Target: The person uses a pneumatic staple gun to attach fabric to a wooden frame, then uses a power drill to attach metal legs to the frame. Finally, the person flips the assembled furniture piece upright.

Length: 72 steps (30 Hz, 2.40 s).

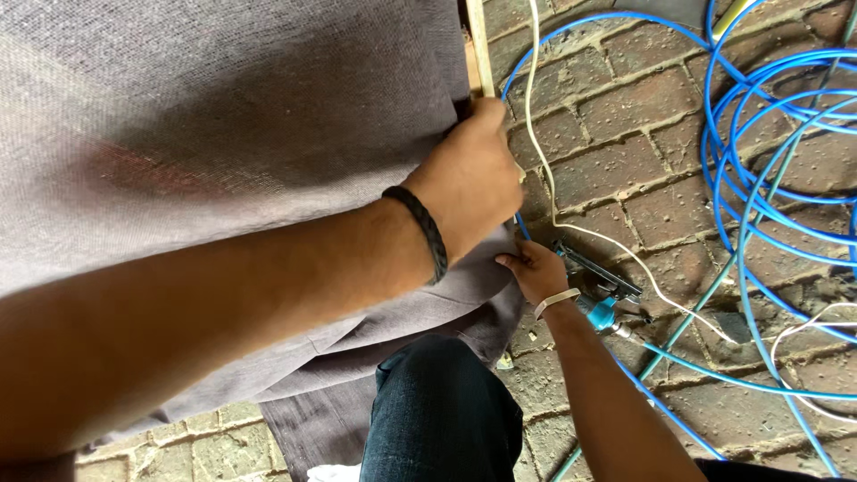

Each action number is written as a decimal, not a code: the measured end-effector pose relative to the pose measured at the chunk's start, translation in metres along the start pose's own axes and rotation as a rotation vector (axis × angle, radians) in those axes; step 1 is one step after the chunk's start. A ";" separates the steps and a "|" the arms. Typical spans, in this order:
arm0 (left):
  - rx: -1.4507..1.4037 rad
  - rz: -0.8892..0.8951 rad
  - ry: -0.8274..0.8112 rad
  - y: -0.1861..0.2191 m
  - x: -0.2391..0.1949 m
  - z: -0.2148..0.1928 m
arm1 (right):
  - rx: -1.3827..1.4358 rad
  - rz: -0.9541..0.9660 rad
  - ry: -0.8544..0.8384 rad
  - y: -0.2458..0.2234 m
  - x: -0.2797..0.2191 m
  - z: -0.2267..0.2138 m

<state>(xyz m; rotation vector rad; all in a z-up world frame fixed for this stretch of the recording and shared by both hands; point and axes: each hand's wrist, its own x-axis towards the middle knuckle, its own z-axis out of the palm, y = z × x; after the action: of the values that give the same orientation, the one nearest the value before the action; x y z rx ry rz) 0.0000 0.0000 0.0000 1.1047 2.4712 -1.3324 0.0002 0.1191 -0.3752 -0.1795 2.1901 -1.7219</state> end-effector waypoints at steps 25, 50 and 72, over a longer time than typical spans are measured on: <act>0.304 -0.222 0.192 0.133 0.021 0.187 | -0.010 0.197 0.160 -0.013 0.037 0.010; -0.165 -0.369 0.368 0.160 0.039 0.201 | -1.100 0.426 -0.180 0.068 -0.034 -0.062; -0.804 -0.311 0.386 0.168 0.045 0.195 | -0.381 -0.522 0.283 -0.082 -0.069 -0.032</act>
<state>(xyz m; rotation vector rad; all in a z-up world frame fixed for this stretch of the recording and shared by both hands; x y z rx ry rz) 0.0342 -0.0673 -0.2499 0.8304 3.0727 -0.0561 0.0437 0.1489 -0.2773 -0.6948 2.8632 -1.6219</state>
